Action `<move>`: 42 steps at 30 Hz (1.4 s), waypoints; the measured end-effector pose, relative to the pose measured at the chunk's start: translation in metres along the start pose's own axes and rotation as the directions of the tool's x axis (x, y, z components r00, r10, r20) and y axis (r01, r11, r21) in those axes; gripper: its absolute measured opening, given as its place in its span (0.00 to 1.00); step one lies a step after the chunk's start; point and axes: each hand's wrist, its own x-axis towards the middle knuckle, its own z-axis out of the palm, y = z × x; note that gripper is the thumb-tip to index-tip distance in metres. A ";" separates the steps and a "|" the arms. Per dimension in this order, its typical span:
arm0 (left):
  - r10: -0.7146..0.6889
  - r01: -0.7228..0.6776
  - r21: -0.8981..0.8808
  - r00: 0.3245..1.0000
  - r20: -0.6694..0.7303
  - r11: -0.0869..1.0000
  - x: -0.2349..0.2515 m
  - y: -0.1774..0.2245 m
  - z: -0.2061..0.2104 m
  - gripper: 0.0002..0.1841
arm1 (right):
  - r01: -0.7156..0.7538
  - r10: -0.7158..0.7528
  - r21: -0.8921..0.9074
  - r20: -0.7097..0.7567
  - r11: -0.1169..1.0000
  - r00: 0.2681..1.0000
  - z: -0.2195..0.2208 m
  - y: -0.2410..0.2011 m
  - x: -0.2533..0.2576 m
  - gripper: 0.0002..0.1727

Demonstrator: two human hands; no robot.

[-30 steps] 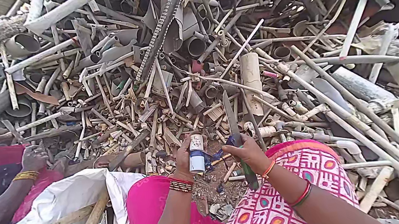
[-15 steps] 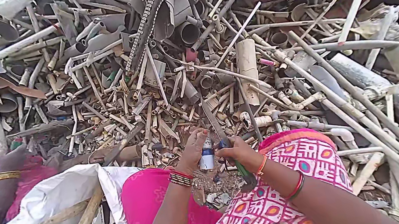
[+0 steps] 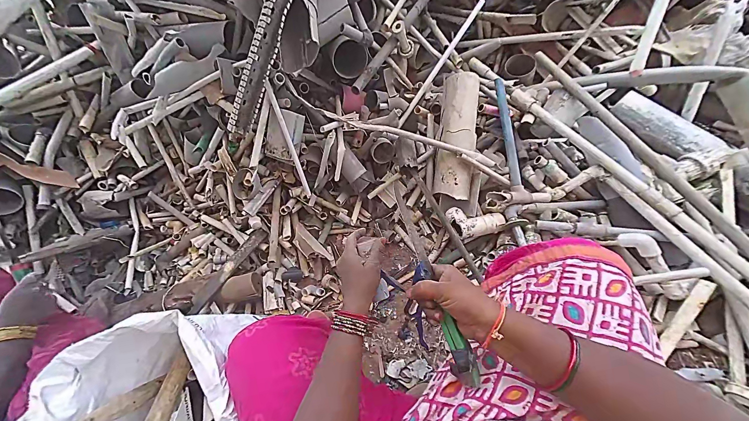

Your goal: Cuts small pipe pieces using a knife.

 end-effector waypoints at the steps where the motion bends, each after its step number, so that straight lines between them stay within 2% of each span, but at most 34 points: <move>1: -0.016 0.014 -0.021 0.998 -0.063 1.000 0.001 -0.004 0.002 0.27 | -0.004 0.004 0.001 0.005 1.000 1.000 0.002 0.002 -0.003 0.10; 3: -0.148 0.126 -0.172 0.982 -0.119 0.977 0.008 -0.012 0.002 0.29 | 0.022 -0.021 -0.004 0.026 1.000 0.999 0.007 0.003 -0.010 0.11; 6: -0.430 0.323 -0.532 0.899 -0.087 0.783 0.018 -0.017 -0.006 0.16 | 0.128 -0.126 -0.048 0.039 0.991 0.991 0.006 0.005 -0.013 0.11; 8: -0.483 0.358 -0.612 0.875 -0.045 0.705 0.019 -0.016 -0.017 0.13 | 0.200 -0.202 -0.063 -0.025 0.978 0.979 -0.001 0.000 -0.009 0.10; 11: -0.371 0.363 -0.449 0.926 0.074 0.816 0.018 -0.008 -0.031 0.17 | 0.259 -0.253 0.024 -0.157 0.966 0.955 -0.012 -0.016 0.001 0.09; 13: -0.259 0.321 -0.305 0.939 0.227 0.897 0.013 -0.007 -0.028 0.19 | 0.295 -0.250 0.142 -0.271 0.945 0.930 -0.017 -0.023 0.007 0.11; 14: -0.195 0.286 -0.256 0.924 0.331 0.923 0.009 -0.006 -0.027 0.19 | 0.316 -0.241 0.198 -0.329 0.928 0.913 -0.019 -0.028 0.011 0.11; 15: -0.122 0.238 -0.215 0.886 0.446 0.947 0.006 -0.005 -0.026 0.17 | 0.341 -0.230 0.247 -0.387 0.907 0.893 -0.022 -0.032 0.014 0.11; 17: 0.012 0.097 -0.123 0.735 0.678 0.988 0.001 0.001 -0.028 0.13 | 0.387 -0.220 0.301 -0.466 0.872 0.857 -0.030 -0.039 0.019 0.11; 18: 0.031 0.013 -0.053 0.661 0.750 0.999 -0.001 0.006 -0.028 0.18 | 0.408 -0.220 0.319 -0.489 0.855 0.844 -0.033 -0.041 0.020 0.11; 19: 0.021 -0.049 0.013 0.636 0.771 0.999 -0.002 0.011 -0.026 0.23 | 0.426 -0.224 0.330 -0.504 0.842 0.834 -0.035 -0.042 0.021 0.11; 20: -0.015 -0.063 0.075 0.655 0.755 0.995 -0.004 0.013 -0.024 0.26 | 0.437 -0.231 0.336 -0.507 0.834 0.830 -0.035 -0.042 0.019 0.11; 21: -0.075 -0.008 0.115 0.713 0.698 0.993 -0.004 0.013 -0.021 0.28 | 0.449 -0.245 0.332 -0.505 0.830 0.828 -0.033 -0.041 0.016 0.11; 22: -0.137 0.109 0.083 0.787 0.602 0.991 -0.005 0.010 -0.017 0.29 | 0.460 -0.267 0.314 -0.501 0.830 0.823 -0.031 -0.039 0.012 0.11; 23: -0.207 0.256 -0.034 0.847 0.489 0.966 -0.005 0.008 -0.014 0.28 | 0.475 -0.292 0.294 -0.497 0.829 0.817 -0.030 -0.039 0.009 0.11; 24: -0.282 0.385 -0.220 0.877 0.390 0.896 -0.004 0.010 -0.012 0.23 | 0.498 -0.316 0.282 -0.503 0.820 0.805 -0.031 -0.040 0.008 0.11; 25: -0.371 0.493 -0.426 0.865 0.339 0.759 -0.003 0.015 -0.013 0.14 | 0.518 -0.327 0.277 -0.520 0.809 0.789 -0.035 -0.042 0.008 0.12; 26: -0.441 0.566 -0.593 0.823 0.359 0.573 -0.002 0.020 -0.016 0.12 | 0.533 -0.321 0.279 -0.552 0.799 0.769 -0.040 -0.046 0.010 0.13; 27: -0.455 0.600 -0.693 0.787 0.418 0.401 -0.003 0.024 -0.021 0.16 | 0.540 -0.305 0.278 -0.585 0.795 0.751 -0.047 -0.049 0.013 0.13; 28: -0.425 0.602 -0.746 0.777 0.464 0.285 -0.005 0.027 -0.024 0.19 | 0.541 -0.284 0.279 -0.616 0.793 0.735 -0.055 -0.053 0.017 0.13; 29: -0.365 0.592 -0.774 0.788 0.496 0.225 -0.009 0.028 -0.025 0.20 | 0.549 -0.269 0.279 -0.646 0.788 0.714 -0.063 -0.057 0.022 0.13; 30: -0.276 0.576 -0.789 0.810 0.517 0.212 -0.014 0.028 -0.026 0.21 | 0.559 -0.264 0.279 -0.664 0.781 0.700 -0.071 -0.062 0.026 0.13; 32: -0.020 0.524 -0.797 0.839 0.544 0.300 -0.025 0.021 -0.025 0.14 | 0.594 -0.273 0.265 -0.699 0.759 0.661 -0.087 -0.075 0.035 0.12; 33: 0.109 0.495 -0.782 0.816 0.568 0.378 -0.027 0.017 -0.024 0.10 | 0.608 -0.287 0.249 -0.707 0.754 0.646 -0.092 -0.084 0.038 0.12; 35: 0.253 0.395 -0.700 0.735 0.629 0.595 -0.026 0.017 -0.025 0.30 | 0.637 -0.322 0.205 -0.724 0.743 0.610 -0.095 -0.106 0.042 0.12; 36: 0.284 0.323 -0.649 0.703 0.652 0.689 -0.027 0.018 -0.026 0.31 | 0.648 -0.347 0.176 -0.726 0.741 0.594 -0.095 -0.116 0.043 0.11; 38: 0.286 0.075 -0.449 0.675 0.680 0.890 -0.032 0.031 -0.033 0.23 | 0.675 -0.392 0.124 -0.732 0.727 0.557 -0.089 -0.139 0.044 0.09; 39: 0.259 -0.083 -0.280 0.681 0.684 0.956 -0.036 0.040 -0.039 0.24 | 0.684 -0.407 0.112 -0.731 0.721 0.548 -0.084 -0.151 0.044 0.09; 40: 0.212 -0.209 -0.090 0.694 0.688 0.974 -0.039 0.050 -0.045 0.28 | 0.698 -0.419 0.101 -0.736 0.709 0.532 -0.078 -0.163 0.044 0.09; 41: 0.144 -0.279 0.091 0.718 0.681 0.956 -0.042 0.058 -0.049 0.32 | 0.714 -0.438 0.089 -0.735 0.695 0.518 -0.073 -0.175 0.043 0.10; 42: 0.063 -0.275 0.227 0.754 0.654 0.934 -0.044 0.062 -0.051 0.34 | 0.727 -0.468 0.071 -0.722 0.683 0.510 -0.070 -0.185 0.040 0.11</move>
